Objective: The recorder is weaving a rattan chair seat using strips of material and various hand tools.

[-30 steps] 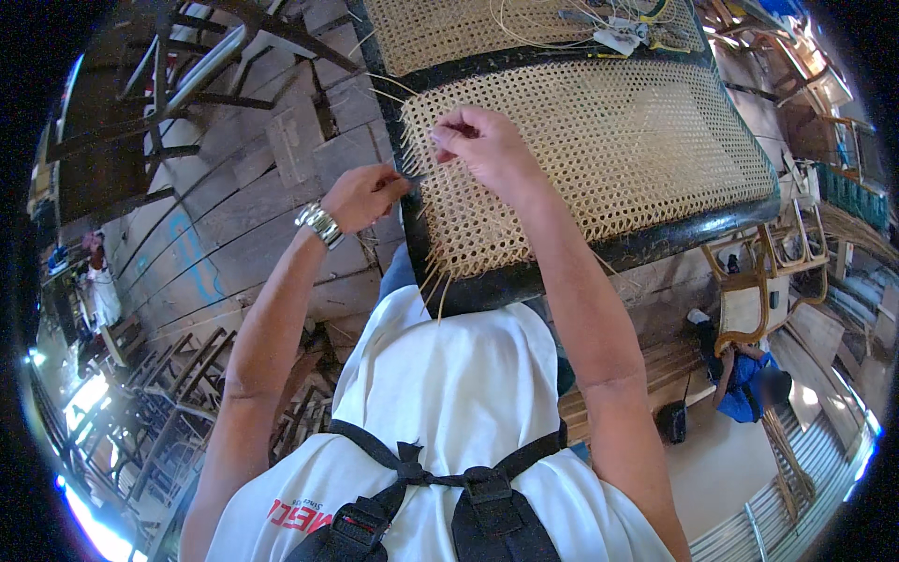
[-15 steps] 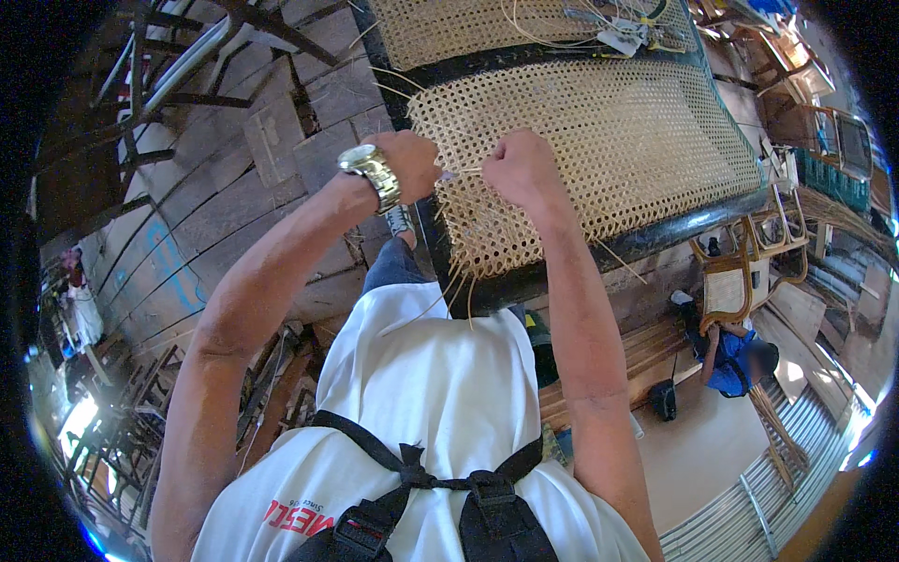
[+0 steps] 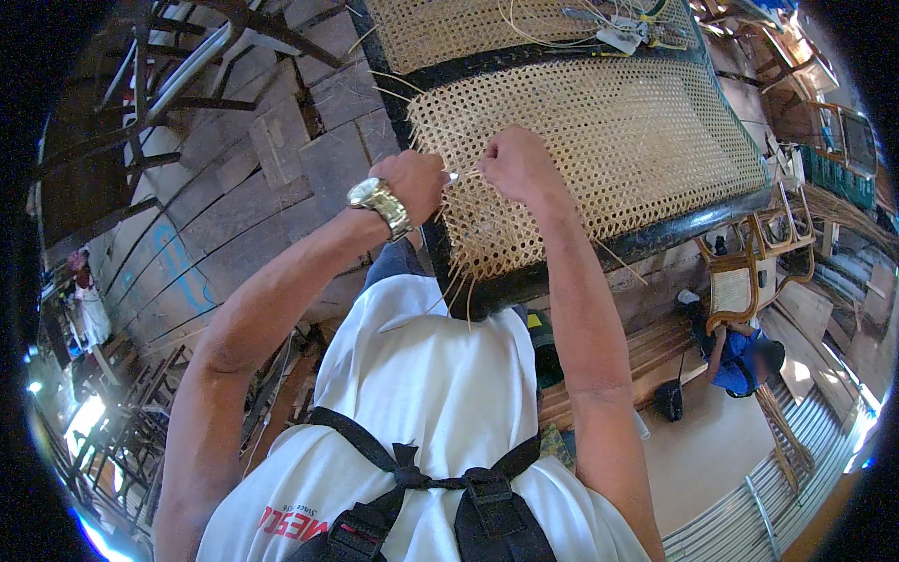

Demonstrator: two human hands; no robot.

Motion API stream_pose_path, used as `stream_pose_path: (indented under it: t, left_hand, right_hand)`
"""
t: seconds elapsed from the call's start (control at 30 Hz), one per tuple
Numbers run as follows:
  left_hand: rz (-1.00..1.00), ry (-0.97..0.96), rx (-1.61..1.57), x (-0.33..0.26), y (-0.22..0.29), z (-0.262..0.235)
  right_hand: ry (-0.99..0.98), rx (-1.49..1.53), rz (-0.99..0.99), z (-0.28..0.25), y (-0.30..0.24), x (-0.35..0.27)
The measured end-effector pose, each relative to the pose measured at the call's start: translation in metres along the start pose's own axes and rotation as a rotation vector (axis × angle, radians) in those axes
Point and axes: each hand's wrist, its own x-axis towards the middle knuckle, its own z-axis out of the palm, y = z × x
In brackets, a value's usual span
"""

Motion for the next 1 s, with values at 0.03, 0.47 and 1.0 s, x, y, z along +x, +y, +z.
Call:
stream_pose_path:
  t: [0.03, 0.47, 1.0]
  left_hand:
    - [-0.027, 0.022, -0.067, 0.005, -0.007, 0.010]
    - [0.164, -0.093, 0.447, 0.031, -0.086, -0.054]
    - [0.172, -0.140, -0.057, 0.030, -0.069, -0.020]
  right_hand:
    - [0.009, -0.038, -0.068, 0.006, -0.001, 0.002]
    - [0.203, -0.089, -0.484, 0.021, 0.014, -0.024]
    - [0.356, -0.027, -0.425, 0.032, 0.000, -0.001]
